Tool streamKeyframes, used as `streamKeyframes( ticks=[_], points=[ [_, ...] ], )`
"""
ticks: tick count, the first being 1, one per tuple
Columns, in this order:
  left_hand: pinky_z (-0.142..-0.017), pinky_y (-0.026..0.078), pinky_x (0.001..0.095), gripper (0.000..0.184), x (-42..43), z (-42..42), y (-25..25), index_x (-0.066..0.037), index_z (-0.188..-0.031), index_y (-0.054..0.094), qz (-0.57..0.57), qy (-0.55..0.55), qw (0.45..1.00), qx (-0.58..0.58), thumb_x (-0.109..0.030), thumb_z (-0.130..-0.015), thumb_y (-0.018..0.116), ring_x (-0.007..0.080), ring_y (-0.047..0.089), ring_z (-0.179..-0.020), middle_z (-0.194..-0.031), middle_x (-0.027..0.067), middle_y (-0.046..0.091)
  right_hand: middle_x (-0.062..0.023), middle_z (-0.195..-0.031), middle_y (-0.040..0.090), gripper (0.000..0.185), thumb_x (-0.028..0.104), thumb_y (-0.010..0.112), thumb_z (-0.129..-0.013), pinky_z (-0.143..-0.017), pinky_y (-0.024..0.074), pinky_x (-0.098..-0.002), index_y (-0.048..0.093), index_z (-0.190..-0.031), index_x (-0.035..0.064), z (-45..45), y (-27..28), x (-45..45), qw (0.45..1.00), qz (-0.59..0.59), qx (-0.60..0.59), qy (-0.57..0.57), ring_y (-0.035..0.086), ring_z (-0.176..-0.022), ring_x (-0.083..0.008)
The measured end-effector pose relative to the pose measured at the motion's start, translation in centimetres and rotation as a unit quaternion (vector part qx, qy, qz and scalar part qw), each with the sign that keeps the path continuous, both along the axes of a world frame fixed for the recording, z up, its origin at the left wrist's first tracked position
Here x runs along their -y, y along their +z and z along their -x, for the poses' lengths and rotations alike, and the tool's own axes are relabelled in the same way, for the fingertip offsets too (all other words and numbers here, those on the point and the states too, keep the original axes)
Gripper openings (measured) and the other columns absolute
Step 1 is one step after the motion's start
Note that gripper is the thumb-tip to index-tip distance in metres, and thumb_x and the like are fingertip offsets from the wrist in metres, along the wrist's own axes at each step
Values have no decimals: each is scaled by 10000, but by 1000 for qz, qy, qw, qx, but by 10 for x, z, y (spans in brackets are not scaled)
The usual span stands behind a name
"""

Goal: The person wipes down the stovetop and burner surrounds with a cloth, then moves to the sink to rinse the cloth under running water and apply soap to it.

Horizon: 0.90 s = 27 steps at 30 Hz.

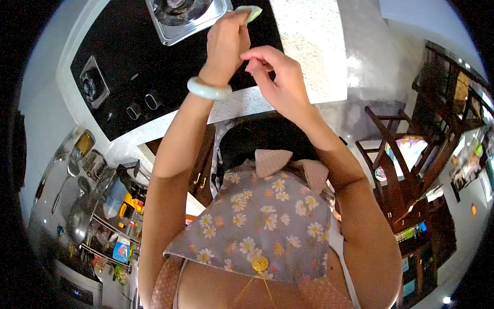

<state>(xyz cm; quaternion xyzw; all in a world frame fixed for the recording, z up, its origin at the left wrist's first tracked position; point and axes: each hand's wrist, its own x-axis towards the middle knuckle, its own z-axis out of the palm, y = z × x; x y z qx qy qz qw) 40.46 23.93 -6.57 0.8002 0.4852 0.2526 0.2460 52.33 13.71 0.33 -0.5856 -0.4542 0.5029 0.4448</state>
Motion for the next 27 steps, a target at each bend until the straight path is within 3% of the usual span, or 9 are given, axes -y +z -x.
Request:
streamKeyframes(
  ticks=[2,4,7,8,11,15,20,24,27],
  points=[
    [-679,532,440,202,-15,-5,2,-57,-1060,715,12,-12,1000,22,-81,-894,603,398,663,-776,-844,218,660,-75,-870,674,226,-52,526,-925,-763,540,-263,672,-1092,-11,-11,2,0,1000,-9,-7,-24,668,-847,-135],
    [-707,543,416,189,-21,13,22,-17,-1066,714,232,-2,959,165,-105,-938,607,298,698,-805,-892,142,712,-45,-921,651,216,41,499,-1017,-814,536,-268,660,-1156,-2,-23,9,1,999,-10,-13,-41,634,-876,-115],
    [-913,559,387,298,-8,29,61,1,-1252,626,521,75,676,516,-157,-1002,590,215,670,-1093,-1176,123,688,-45,-922,647,215,44,494,-1021,-815,536,-268,658,-1150,-10,-36,4,-2,993,25,-59,-97,631,-876,-112],
    [-1067,489,418,389,0,34,72,5,-1355,519,550,97,624,546,-142,-1001,588,246,597,-1238,-1311,151,616,-70,-964,667,209,76,505,-1028,-833,560,-278,654,-1150,-5,-41,-2,-2,992,32,-73,-94,653,-894,-124],
    [-1095,464,461,437,13,48,69,-27,-1418,443,619,55,416,664,-149,-1014,555,281,566,-1279,-1383,153,564,-87,-1002,662,226,77,511,-1024,-840,557,-278,628,-1201,-1,-36,-10,-11,987,21,-113,-108,641,-947,-130],
    [-1096,462,463,434,19,46,70,-44,-1423,436,614,54,395,682,-156,-1019,546,289,549,-1297,-1392,152,556,-89,-1051,665,319,247,486,-1065,-881,547,-311,613,-1230,6,-29,-16,-26,980,38,-183,-68,634,-987,-158],
    [-1047,491,418,395,24,51,72,-41,-1389,496,582,96,456,667,-128,-1010,564,255,564,-1272,-1398,143,555,-64,-1070,684,394,404,544,-1032,-925,528,-324,670,-1140,47,-19,-15,-29,911,138,-388,-21,642,-1028,-147],
    [-910,465,277,183,42,57,61,-9,-1124,706,294,166,901,272,-63,-959,647,139,576,-1057,-1154,77,597,-15,-970,681,360,383,628,-992,-875,526,-291,677,-1128,53,-14,-28,-20,942,169,-289,-33,646,-924,-117],
    [-817,443,313,409,64,50,58,-85,-1211,722,-1,104,994,34,30,-823,663,215,523,-906,-987,91,541,-14,-911,666,356,382,624,-996,-836,517,-269,677,-1109,50,5,-27,-15,928,174,-321,-79,641,-854,-107]
  ],
)
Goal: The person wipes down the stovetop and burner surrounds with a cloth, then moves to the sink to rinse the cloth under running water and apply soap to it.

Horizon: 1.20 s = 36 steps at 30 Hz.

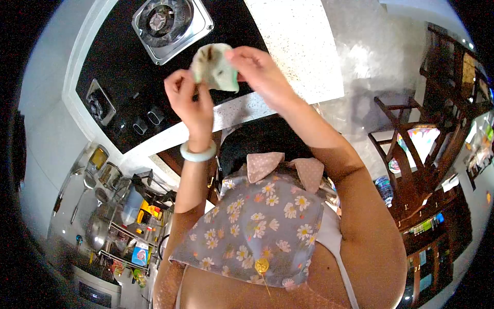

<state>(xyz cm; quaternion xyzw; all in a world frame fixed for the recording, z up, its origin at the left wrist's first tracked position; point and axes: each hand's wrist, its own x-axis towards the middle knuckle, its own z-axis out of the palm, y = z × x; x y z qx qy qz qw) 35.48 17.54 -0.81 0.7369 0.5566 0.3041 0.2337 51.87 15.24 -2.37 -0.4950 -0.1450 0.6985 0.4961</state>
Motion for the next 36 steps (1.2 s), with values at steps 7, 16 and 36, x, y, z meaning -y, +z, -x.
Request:
streamKeyframes(
  ticks=[7,16,36],
  points=[
    [-973,482,395,611,29,-28,-6,54,-1420,477,152,-117,981,36,69,-828,629,345,531,-1205,-1338,223,509,-134,-1106,588,377,282,640,-971,-844,512,-361,645,-1275,60,1,-19,-15,951,-93,286,71,617,-975,-241],
    [-949,513,366,567,13,-22,-4,-18,-1445,485,143,-30,988,50,76,-892,569,280,529,-1178,-1347,188,488,-209,-941,639,96,65,598,-856,-803,537,-455,612,-919,-5,-12,-48,-227,732,-238,638,8,654,-896,-381],
    [-1039,427,383,458,-14,-12,-13,-25,-1374,569,123,15,992,-21,3,-917,594,287,529,-1208,-1326,164,527,-137,-973,658,208,54,691,-789,-743,565,-402,668,-995,41,-6,-66,-160,673,-317,667,33,656,-911,-310]
  ],
)
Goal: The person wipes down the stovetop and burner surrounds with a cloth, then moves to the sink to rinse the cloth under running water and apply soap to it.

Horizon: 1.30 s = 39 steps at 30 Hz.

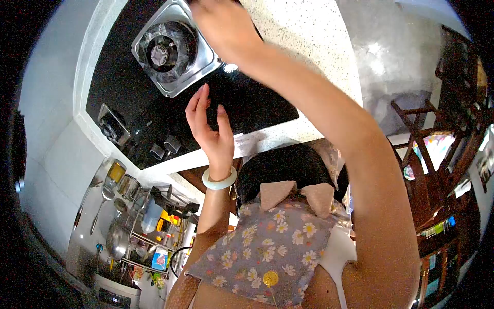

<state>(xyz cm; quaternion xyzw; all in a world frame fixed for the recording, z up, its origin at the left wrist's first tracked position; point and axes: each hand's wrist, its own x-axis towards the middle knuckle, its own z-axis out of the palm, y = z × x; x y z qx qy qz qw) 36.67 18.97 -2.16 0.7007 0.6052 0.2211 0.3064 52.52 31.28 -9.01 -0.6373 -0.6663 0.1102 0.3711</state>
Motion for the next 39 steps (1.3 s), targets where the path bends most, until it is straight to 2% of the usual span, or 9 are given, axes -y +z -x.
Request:
streamKeyframes(
  ticks=[2,8,9,16,22,26,27,31,39],
  points=[
    [-1062,404,394,457,-4,2,1,-23,-1363,580,-6,2,1000,-28,5,-907,602,298,526,-1216,-1326,164,537,-102,-875,626,149,73,667,-707,-693,575,-360,644,-845,20,-3,12,49,999,9,-4,50,657,-876,-281],
    [-1101,356,416,457,-10,6,-6,-22,-1360,585,-8,24,998,-64,-28,-905,619,317,489,-1258,-1352,174,532,-117,-975,667,150,96,727,-847,-747,552,-390,696,-978,29,-14,22,-28,981,149,-117,35,682,-845,-281],
    [-1060,364,415,475,-10,6,-7,-19,-1357,576,-14,17,998,-66,2,-884,618,326,474,-1228,-1366,173,523,-218,-908,628,62,26,601,-839,-839,524,-442,620,-878,-17,-2,19,-76,991,14,-133,0,642,-892,-379],
    [-1060,362,429,501,-10,14,-7,-23,-1361,572,-15,38,995,-92,5,-865,642,339,456,-1248,-1372,182,515,-103,-1004,650,237,47,739,-789,-789,548,-387,693,-1022,37,22,-1,-6,997,-44,-57,-23,653,-928,-295],
    [-1071,354,439,532,-18,26,-7,-20,-1374,561,-48,66,990,-118,5,-852,660,352,449,-1263,-1381,200,492,-104,-948,624,188,79,696,-786,-763,568,-358,692,-951,-11,33,23,60,995,55,-40,68,615,-975,-263],
    [-1089,343,438,565,-19,38,-9,-26,-1400,538,-50,76,987,-129,4,-850,669,357,438,-1283,-1408,203,465,-130,-963,633,178,12,724,-768,-794,537,-405,692,-943,26,14,7,15,996,77,-38,-32,623,-954,-315],
    [-1093,340,439,572,-17,39,-10,-23,-1407,527,-47,80,990,-106,4,-854,669,356,438,-1286,-1408,203,466,-121,-963,620,211,4,723,-749,-769,532,-404,685,-956,30,14,27,4,975,215,-45,-29,616,-927,-320],
    [-1099,338,443,572,-12,43,-13,-11,-1411,513,-37,78,990,-110,9,-859,662,357,440,-1289,-1410,205,469,-104,-959,604,260,3,723,-732,-745,529,-390,683,-987,36,35,22,36,999,15,-23,-38,604,-898,-314],
    [-1089,363,444,548,-13,55,-17,29,-1385,509,-65,64,991,-100,26,-856,650,373,466,-1272,-1398,222,481,-71,-957,596,323,16,747,-686,-738,534,-360,689,-1003,22,67,8,66,998,-1,4,-58,598,-884,-267]
  ],
)
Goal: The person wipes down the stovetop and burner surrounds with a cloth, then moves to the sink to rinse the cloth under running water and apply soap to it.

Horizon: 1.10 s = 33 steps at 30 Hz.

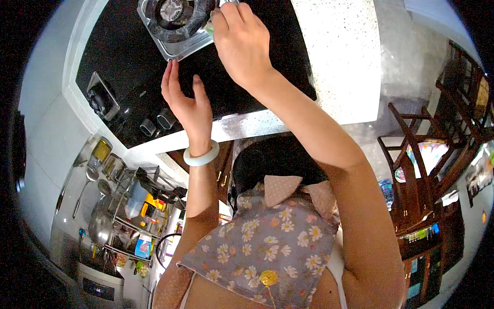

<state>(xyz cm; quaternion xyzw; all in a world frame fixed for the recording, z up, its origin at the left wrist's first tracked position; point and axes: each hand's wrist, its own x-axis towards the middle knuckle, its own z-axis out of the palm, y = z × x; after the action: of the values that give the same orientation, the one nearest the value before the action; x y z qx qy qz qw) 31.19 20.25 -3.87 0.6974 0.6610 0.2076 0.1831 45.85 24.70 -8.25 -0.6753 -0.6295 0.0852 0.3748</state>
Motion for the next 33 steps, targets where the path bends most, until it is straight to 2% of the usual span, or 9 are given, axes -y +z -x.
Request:
streamKeyframes(
  ticks=[6,9,13,19,21,23,25,30,33],
  points=[
    [-1085,356,455,552,10,6,3,20,-1396,503,6,-22,999,26,-19,-867,657,375,437,-1288,-1418,226,455,-98,-990,610,289,134,753,-703,-735,540,-370,695,-947,-10,5,24,8,997,-4,79,19,594,-911,-265],
    [-1085,354,456,554,18,15,11,3,-1400,507,2,-35,999,38,-23,-869,659,370,430,-1295,-1429,220,445,-137,-971,547,148,37,628,-796,-794,513,-387,635,-936,-12,21,27,6,997,34,56,-34,548,-952,-312],
    [-1118,339,451,504,27,39,26,-13,-1386,537,0,-41,997,63,-78,-900,651,349,437,-1325,-1424,202,470,-141,-991,543,146,39,595,-819,-804,513,-376,624,-943,-34,44,8,5,986,59,119,-103,542,-973,-300],
    [-1126,327,436,507,44,85,38,-53,-1392,548,19,-54,996,63,-39,-895,652,320,442,-1325,-1427,169,477,-141,-974,561,140,48,604,-803,-823,512,-392,662,-912,-19,84,10,13,975,97,159,-118,554,-951,-309],
    [-1125,326,432,509,48,96,38,-55,-1391,550,9,-79,995,55,-35,-893,653,317,443,-1323,-1423,168,480,-109,-999,604,230,126,719,-714,-728,550,-368,684,-900,-4,97,11,17,967,42,216,-131,593,-928,-276],
    [-1122,327,429,498,52,105,40,-52,-1384,556,0,-97,993,61,-36,-895,650,317,449,-1316,-1418,168,485,-104,-955,611,189,141,664,-762,-705,533,-328,729,-903,34,131,12,17,971,80,215,-68,603,-918,-271],
    [-1120,330,428,492,54,115,46,-51,-1381,559,-8,-120,991,52,-40,-897,650,318,452,-1313,-1416,168,487,-106,-975,601,166,106,648,-761,-771,563,-369,689,-882,0,163,15,7,983,54,163,-71,600,-929,-263],
    [-1123,332,419,480,58,139,69,-34,-1376,565,-17,-108,991,76,-37,-902,647,305,447,-1327,-1426,164,481,-127,-998,631,270,149,758,-769,-901,525,-419,714,-1021,64,170,21,21,995,-3,-97,-1,627,-974,-319],
    [-1127,325,417,478,61,159,70,-42,-1378,568,-9,-77,993,93,-35,-906,640,302,442,-1332,-1432,159,479,-144,-978,639,221,103,700,-787,-849,509,-433,699,-999,40,83,26,38,985,-65,27,-157,608,-938,-337]
  ],
)
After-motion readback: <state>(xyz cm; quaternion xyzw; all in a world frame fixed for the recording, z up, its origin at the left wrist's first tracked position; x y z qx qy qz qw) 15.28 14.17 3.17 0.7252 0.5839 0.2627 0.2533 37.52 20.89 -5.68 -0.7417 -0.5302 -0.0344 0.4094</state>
